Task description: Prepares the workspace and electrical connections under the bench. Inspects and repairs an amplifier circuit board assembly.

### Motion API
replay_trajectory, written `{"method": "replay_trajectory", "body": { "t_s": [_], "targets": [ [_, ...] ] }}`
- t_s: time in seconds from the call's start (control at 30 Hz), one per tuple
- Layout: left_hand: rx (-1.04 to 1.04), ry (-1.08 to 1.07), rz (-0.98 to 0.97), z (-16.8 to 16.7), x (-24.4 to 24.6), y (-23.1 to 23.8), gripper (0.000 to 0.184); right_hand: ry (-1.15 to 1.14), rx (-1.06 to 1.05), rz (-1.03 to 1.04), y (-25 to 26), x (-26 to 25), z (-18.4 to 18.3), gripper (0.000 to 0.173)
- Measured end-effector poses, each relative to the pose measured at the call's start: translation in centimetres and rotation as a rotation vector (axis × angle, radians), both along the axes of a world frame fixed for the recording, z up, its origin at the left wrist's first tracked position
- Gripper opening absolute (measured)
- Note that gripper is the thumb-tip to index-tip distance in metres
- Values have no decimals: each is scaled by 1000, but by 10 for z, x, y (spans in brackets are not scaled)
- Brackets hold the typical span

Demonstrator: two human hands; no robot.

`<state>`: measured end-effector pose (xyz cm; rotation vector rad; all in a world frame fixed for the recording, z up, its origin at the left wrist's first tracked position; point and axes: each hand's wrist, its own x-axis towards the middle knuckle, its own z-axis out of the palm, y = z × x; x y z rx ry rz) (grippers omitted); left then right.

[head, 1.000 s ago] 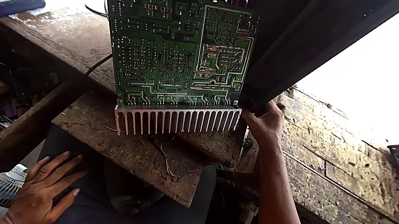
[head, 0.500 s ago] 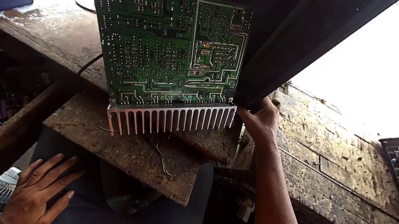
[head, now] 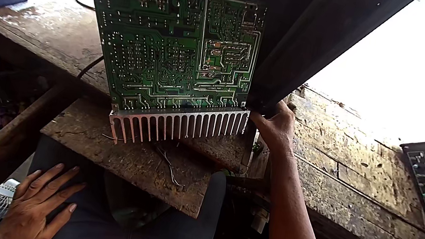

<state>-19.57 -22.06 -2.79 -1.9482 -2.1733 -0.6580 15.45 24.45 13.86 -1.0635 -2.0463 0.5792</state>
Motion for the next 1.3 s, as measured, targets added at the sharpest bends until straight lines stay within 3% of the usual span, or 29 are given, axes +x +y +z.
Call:
{"method": "replay_trajectory", "body": {
  "t_s": [0.63,0.77,0.83,0.93,1.1,1.2,1.3],
  "targets": [
    [-3,9,-2,2,-2,0,49,-7,21,3,8,-4,-1,40],
    [114,-77,-19,15,-3,1,42,-27,-14,7,0,-3,5,40],
    [236,-154,16,43,-7,11,36,-21,-18,1,1,-4,5,42],
    [408,-195,53,115,-23,38,36,-3,8,23,1,-5,4,44],
    [558,-14,-130,237,-44,95,42,-15,24,41,4,-3,5,56],
    [565,155,-277,275,-49,136,39,-23,-6,41,5,1,5,59],
    [524,268,-342,289,-54,173,42,-25,-15,38,6,4,5,59]
  ]
}}
